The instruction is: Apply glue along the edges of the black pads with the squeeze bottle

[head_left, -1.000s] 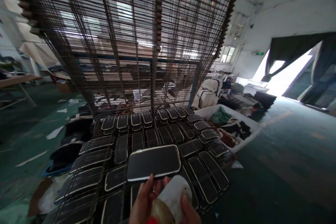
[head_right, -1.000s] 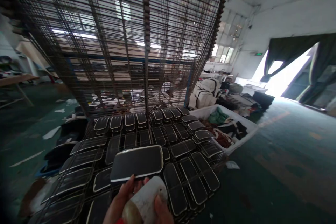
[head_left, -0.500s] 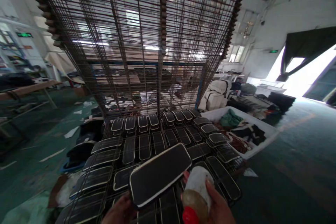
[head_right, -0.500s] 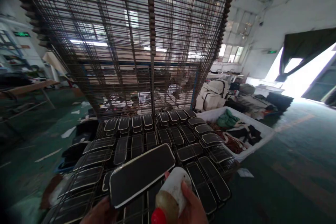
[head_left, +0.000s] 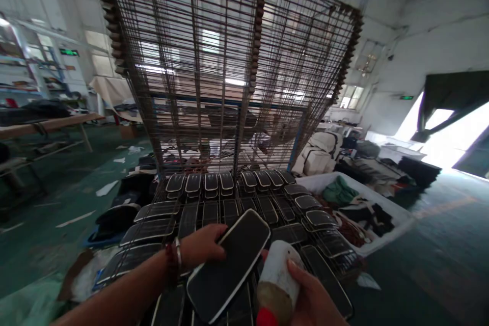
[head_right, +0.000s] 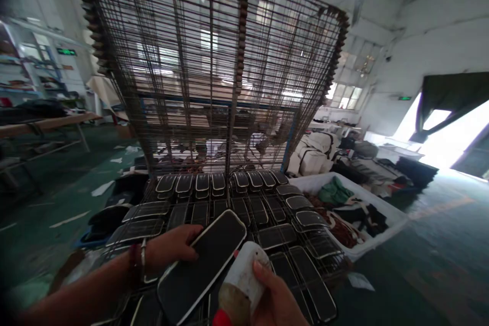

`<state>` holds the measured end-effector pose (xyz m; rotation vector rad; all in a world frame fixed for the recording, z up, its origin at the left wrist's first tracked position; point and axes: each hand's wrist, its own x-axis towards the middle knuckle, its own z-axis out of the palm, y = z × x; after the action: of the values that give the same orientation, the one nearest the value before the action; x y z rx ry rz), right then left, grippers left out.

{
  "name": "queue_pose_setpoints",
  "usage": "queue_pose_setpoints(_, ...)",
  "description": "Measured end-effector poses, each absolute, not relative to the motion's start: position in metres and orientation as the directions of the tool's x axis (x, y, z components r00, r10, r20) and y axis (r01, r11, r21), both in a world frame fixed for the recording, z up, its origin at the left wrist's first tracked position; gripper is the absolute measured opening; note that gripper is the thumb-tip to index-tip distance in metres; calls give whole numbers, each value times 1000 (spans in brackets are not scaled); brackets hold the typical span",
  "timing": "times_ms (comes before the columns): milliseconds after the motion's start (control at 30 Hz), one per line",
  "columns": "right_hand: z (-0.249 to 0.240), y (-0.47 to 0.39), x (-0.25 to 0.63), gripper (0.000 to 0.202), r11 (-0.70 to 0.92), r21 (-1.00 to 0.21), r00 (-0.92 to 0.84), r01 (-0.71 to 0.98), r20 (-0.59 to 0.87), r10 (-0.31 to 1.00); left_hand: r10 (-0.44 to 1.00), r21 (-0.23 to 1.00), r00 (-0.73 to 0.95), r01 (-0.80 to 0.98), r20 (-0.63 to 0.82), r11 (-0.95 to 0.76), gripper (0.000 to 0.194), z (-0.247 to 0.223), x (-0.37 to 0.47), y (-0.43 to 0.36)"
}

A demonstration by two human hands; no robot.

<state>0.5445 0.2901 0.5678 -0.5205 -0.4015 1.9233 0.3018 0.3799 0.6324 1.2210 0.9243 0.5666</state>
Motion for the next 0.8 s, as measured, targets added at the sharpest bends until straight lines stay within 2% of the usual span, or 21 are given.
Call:
queue_pose_setpoints(100, 576, 286, 561, 48, -303, -538, -290, -786, -111, 951, 777, 951, 554, 107, -299, 290, 34, 630, 297, 372)
queue_pose_setpoints(233, 599, 285, 591, 36, -25, -610, 26, -792, -74, 997, 645, 936, 701, 93, -304, 341, 38, 630, 281, 361)
queue_pose_setpoints(333, 618, 292, 607, 32, 190, -695, 217, -693, 50, 975, 552, 942, 788, 103, -272, 318, 45, 631, 276, 356)
queue_pose_setpoints(433, 634, 299, 612, 32, 325, -749, 296, -578, 178, 938, 521, 940, 800, 149, -297, 308, 46, 635, 276, 351)
queue_pose_setpoints(633, 640, 299, 613, 34, 383, -798, 309, -465, 259, 915, 490, 929, 816, 144, -307, 341, 47, 636, 277, 343)
queue_pose_setpoints(800, 630, 293, 610, 38, 347, -778, 348, -524, 176, 921, 498, 903, 811, 83, -307, 422, 49, 631, 279, 338)
